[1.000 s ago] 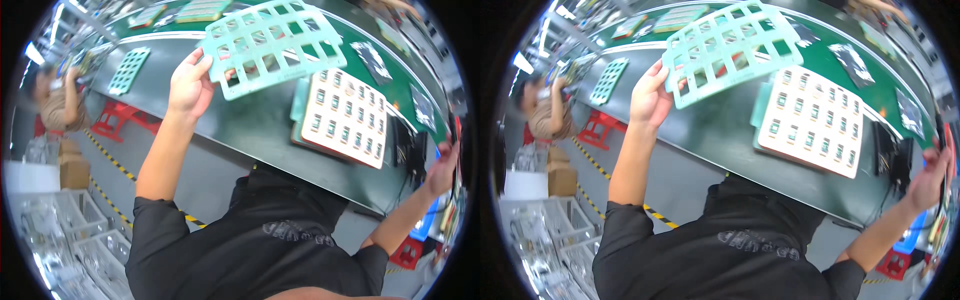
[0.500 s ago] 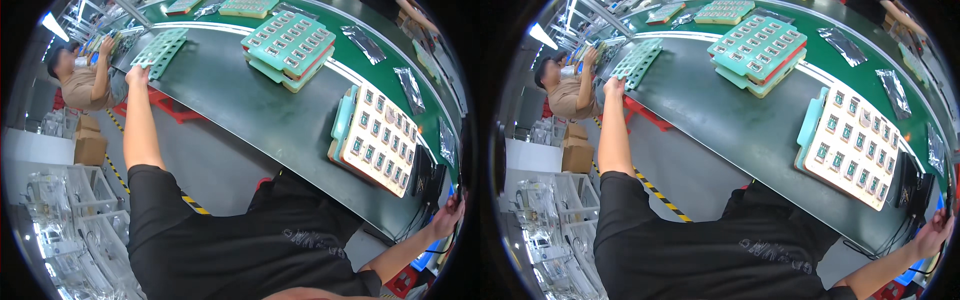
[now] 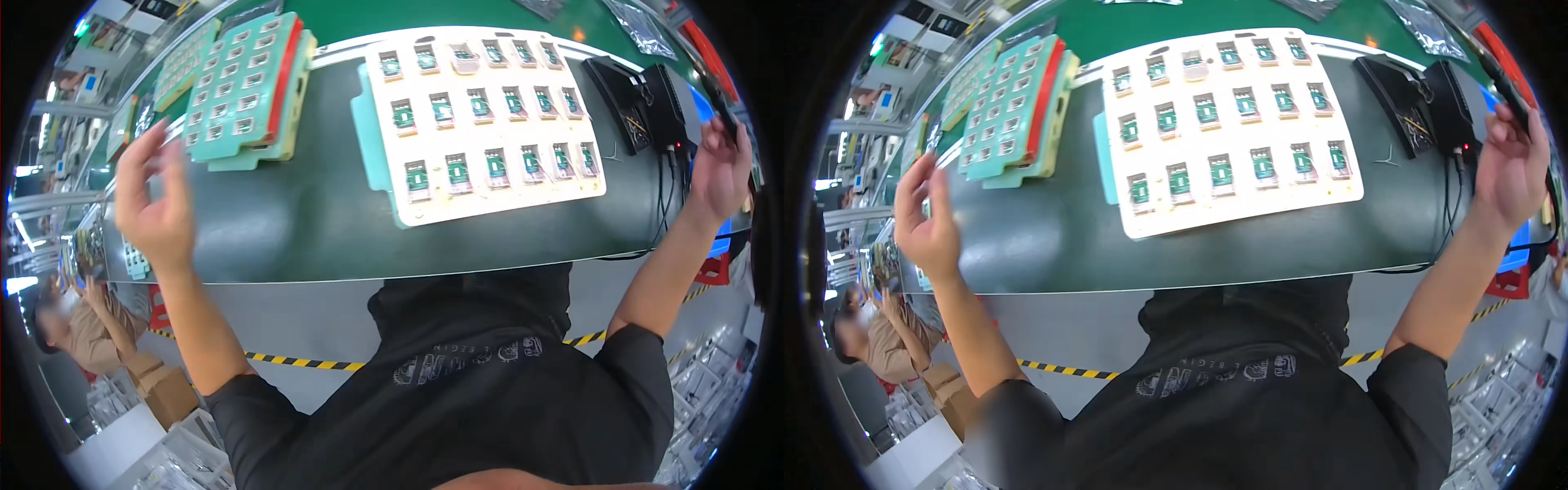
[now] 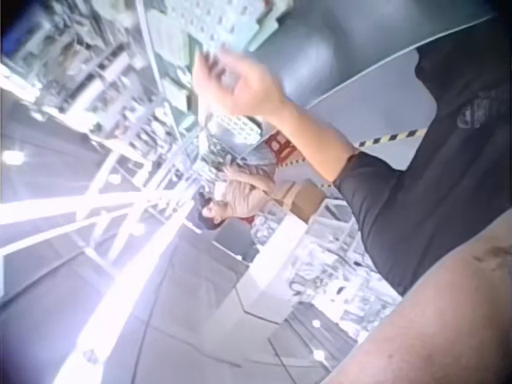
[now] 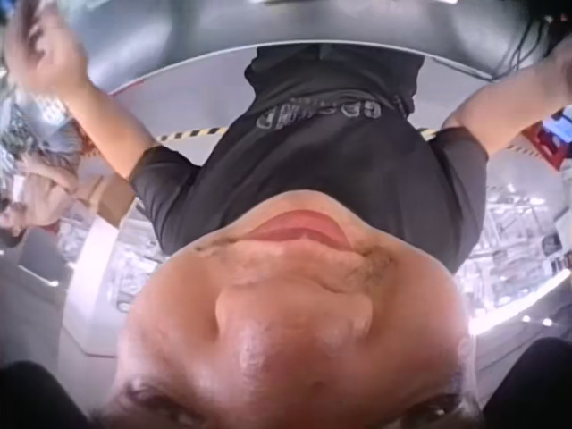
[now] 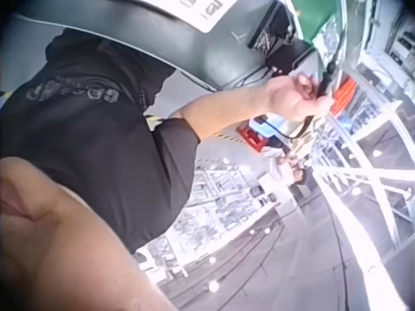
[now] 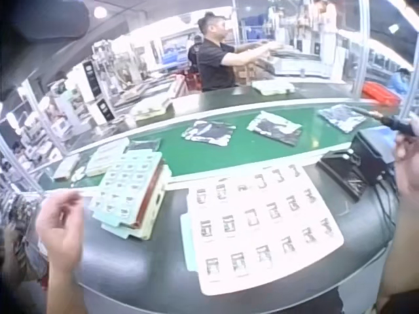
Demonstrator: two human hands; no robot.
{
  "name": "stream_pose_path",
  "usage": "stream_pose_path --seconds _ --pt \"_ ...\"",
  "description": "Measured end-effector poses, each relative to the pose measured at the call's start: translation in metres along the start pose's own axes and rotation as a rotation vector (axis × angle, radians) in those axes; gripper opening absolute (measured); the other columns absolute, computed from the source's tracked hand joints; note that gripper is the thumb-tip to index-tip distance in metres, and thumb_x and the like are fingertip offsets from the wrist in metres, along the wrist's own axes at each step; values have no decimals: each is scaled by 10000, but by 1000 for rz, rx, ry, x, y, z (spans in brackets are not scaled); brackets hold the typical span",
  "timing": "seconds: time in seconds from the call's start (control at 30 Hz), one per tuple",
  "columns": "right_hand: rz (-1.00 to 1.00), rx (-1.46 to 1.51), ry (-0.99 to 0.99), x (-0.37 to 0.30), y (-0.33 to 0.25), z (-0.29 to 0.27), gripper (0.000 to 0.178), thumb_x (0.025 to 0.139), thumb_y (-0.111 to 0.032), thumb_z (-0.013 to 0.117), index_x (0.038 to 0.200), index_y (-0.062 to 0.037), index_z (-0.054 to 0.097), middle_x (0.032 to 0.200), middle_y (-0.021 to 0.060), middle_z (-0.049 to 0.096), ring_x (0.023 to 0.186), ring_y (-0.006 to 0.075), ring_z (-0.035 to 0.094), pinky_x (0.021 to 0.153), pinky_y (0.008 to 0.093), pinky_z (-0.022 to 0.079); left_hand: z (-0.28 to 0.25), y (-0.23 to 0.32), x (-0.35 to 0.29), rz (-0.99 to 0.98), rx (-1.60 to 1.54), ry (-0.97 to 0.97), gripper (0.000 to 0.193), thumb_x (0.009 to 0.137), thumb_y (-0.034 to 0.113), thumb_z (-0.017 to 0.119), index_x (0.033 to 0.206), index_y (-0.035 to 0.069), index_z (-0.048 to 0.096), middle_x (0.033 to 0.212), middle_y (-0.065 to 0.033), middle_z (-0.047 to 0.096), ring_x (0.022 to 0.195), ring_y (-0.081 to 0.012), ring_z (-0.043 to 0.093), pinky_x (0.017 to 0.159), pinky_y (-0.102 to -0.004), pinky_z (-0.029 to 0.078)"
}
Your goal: Soldering components and wires onto small circuit boards arranged in a tray on an assembly line.
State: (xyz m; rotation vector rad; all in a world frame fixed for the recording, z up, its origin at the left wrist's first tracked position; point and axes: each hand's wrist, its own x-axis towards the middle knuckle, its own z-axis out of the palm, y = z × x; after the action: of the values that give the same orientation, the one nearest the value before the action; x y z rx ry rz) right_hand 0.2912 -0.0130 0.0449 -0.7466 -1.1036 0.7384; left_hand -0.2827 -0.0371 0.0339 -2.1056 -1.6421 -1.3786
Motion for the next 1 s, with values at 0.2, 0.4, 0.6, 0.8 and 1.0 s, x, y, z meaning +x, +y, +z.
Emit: stream_pose_path --seconds 0.2,0.4,0.6,0.8,1.0 --pt "16 78 -26 5 16 -2 255 900 -131 466 941 94 580 837 200 601 663 166 468 689 291 378 106 102 41 321 -51 -479 403 723 192 701 1079 30 602 991 -113 578 879 -218 547 730 -291 416" --pt "18 157 -54 -5 24 -6 283 899 -129 458 984 104 595 877 172 585 714 163 434 705 290 325 140 111 51 271 -40 -679 315 724 205 686 971 19 625 968 -95 564 907 -217 544 767 -295 429" --pt "19 206 -153 -15 30 -13 325 899 -161 441 1047 83 596 951 149 593 760 169 433 704 284 313 143 115 55 64 -136 -728 279 711 179 683 925 29 585 916 -62 566 855 -178 540 755 -282 419" --pt "20 187 -82 -15 31 -6 317 900 -172 437 1027 65 606 947 137 592 752 163 436 699 281 317 139 123 70 234 145 -783 334 710 204 702 961 21 580 948 -57 585 863 -181 551 759 -284 421" --pt "13 144 -83 -17 34 -12 294 901 -164 441 991 61 606 899 140 595 731 154 451 692 288 325 98 128 58 -124 -89 -599 328 759 188 712 983 -7 573 820 -53 581 758 -117 534 651 -233 429"
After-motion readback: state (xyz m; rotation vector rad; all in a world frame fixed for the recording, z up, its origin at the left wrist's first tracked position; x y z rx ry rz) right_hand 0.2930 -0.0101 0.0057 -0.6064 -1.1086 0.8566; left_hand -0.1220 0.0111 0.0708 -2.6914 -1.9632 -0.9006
